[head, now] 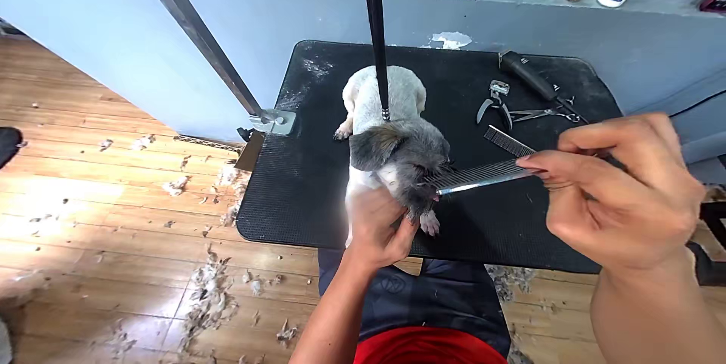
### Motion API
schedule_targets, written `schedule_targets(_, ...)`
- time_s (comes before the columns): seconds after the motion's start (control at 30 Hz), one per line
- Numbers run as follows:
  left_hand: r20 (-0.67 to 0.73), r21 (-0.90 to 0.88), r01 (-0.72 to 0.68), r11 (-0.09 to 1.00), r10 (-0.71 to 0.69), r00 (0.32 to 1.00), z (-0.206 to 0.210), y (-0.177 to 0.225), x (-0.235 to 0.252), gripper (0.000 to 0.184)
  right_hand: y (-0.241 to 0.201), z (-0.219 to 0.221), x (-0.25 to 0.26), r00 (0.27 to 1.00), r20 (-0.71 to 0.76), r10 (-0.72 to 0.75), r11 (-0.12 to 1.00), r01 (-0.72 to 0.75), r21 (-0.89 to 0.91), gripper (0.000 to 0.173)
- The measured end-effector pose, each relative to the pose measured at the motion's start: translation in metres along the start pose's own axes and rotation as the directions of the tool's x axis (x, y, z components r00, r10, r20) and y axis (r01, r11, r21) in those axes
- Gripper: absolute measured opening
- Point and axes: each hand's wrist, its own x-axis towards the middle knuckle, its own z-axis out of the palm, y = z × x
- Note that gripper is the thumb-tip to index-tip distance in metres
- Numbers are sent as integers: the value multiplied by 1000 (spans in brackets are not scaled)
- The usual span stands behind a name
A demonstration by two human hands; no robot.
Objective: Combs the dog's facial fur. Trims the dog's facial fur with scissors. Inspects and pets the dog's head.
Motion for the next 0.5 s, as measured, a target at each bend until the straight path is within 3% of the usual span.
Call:
schedule_targets(0.17, -7, -21, 24, 1000, -24, 1000, -4, 0, 2, 27, 0, 13, -3, 998, -15, 65, 997, -66, -50, 19)
schedule_targets(0.33, -2, -35, 35, 999, -35, 999, -8, 1, 0, 27, -7, 23, -13, 996, -37, 77, 996, -75, 52, 18)
schedule_targets(0.5, -2, -18, 53, 998, -53, 999, -12, 1, -3, 27, -9, 29, -18, 977, -115, 181, 982, -174, 68, 17)
